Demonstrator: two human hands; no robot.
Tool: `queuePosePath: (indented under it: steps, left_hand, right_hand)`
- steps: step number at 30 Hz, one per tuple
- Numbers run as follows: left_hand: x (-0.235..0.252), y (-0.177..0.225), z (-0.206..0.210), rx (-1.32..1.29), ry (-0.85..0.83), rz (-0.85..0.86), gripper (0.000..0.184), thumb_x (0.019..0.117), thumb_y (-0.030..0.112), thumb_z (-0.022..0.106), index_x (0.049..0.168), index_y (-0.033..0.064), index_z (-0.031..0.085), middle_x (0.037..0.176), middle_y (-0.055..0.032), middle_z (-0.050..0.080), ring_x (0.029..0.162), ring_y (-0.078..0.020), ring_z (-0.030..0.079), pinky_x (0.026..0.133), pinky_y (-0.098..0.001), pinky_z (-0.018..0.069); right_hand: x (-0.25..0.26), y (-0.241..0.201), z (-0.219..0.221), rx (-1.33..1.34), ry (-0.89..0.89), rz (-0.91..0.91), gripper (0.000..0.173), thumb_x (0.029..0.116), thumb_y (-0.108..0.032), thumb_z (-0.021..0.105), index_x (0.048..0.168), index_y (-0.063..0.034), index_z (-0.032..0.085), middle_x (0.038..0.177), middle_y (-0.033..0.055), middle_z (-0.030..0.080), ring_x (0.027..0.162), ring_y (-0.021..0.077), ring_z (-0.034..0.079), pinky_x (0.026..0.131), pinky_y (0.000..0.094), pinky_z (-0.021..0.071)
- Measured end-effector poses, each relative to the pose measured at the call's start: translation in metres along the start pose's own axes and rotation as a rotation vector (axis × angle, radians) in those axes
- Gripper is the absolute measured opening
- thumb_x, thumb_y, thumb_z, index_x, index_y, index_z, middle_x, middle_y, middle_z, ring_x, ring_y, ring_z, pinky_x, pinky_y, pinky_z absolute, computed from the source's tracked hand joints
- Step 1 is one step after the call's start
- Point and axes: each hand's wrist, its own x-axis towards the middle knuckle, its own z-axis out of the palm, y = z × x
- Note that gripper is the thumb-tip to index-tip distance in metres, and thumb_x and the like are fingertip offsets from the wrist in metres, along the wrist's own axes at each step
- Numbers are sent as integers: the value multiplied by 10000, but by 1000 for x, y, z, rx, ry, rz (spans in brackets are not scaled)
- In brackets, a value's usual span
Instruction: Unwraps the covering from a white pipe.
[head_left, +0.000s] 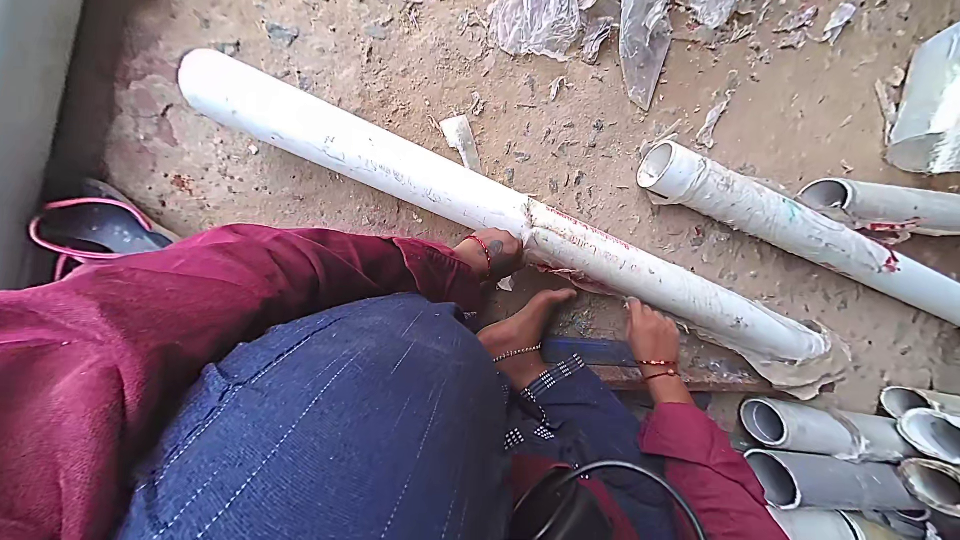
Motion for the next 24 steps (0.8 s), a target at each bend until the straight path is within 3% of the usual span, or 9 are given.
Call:
queuePosePath:
  steps: [2, 4, 5, 6, 7, 12, 14, 19, 24]
  left_hand:
    - [29, -11, 47, -88, 387, -61, 468, 1014, 496, 560, 976, 62, 729, 875, -158, 729, 888, -370, 730, 770, -607, 573]
    - [22, -2, 30, -38, 427, -65, 510, 1031, 522, 512, 1111, 46, 678, 922, -164, 720, 934, -375, 723, 807, -589, 570]
    - [31, -6, 43, 46, 773, 42, 537, 1002, 525, 508, 971, 27, 704, 723, -163, 690, 691, -367, 712, 594, -569, 551]
    - [6, 10, -4, -28, 337, -32, 554, 1083, 481, 455, 1245, -29, 599, 1022, -249, 703, 1004, -437, 702, 846, -618, 540]
    - [1, 18, -31, -91, 157, -62, 557, 1092, 443, 465, 1328, -56, 538, 1154, -292, 672, 1128, -470, 660, 926, -640, 505]
    - [19, 23, -53, -144, 70, -118, 603, 1088, 490, 446, 1129, -68, 670, 1172, -290, 677, 1178, -453, 644, 955, -658, 485]
    - [21, 24, -51, -137, 31, -82, 529, 1116, 390, 416, 1108, -68, 681, 1188, -293, 675, 1199, -455, 636, 969, -662, 479]
    - [22, 6, -56, -110, 72, 192, 395, 1107, 178, 453, 1006, -125, 685, 1020, -307, 686, 1043, -457, 666, 936, -607, 477]
    - [-3, -22, -87, -80, 236, 234, 409, 1088, 152, 474, 772, -58, 629, 700, -176, 606, 654, -312, 620, 649, -504, 485]
  right_hand:
    - [-5, 16, -6, 151, 178, 157, 325, 1068, -61, 441, 1227, 89, 681, 1044, 328, 723, 965, 520, 717, 820, 657, 536]
    - [10, 20, -18, 281, 310, 302, 344, 1085, -99, 422, 1215, 72, 690, 1052, 299, 733, 975, 487, 722, 837, 635, 526]
    - [19, 20, -25, 342, 328, 362, 351, 1088, -105, 407, 1224, 64, 684, 1036, 283, 737, 965, 462, 722, 848, 617, 521]
    - [28, 19, -30, 395, 317, 409, 356, 1095, -109, 391, 1243, 53, 671, 1024, 262, 736, 964, 435, 715, 867, 595, 512]
    - [39, 18, -33, 421, 298, 443, 357, 1099, -114, 382, 1264, 40, 659, 1040, 252, 734, 987, 423, 708, 892, 587, 502]
    - [92, 25, -24, 287, 208, 446, 361, 1113, -150, 397, 1321, 32, 629, 1305, 286, 648, 1248, 465, 607, 1011, 608, 467]
    - [103, 31, -19, 195, 104, 439, 352, 1111, -136, 396, 1323, 33, 621, 1311, 282, 643, 1286, 465, 572, 1049, 603, 435]
    - [112, 19, -10, 178, 82, 535, 370, 1120, -148, 359, 1317, 28, 618, 1216, 279, 694, 1199, 443, 653, 1018, 591, 466]
    - [110, 7, -12, 90, 5, 437, 304, 1100, -107, 392, 1304, 35, 567, 1187, 296, 673, 1082, 487, 676, 898, 627, 509]
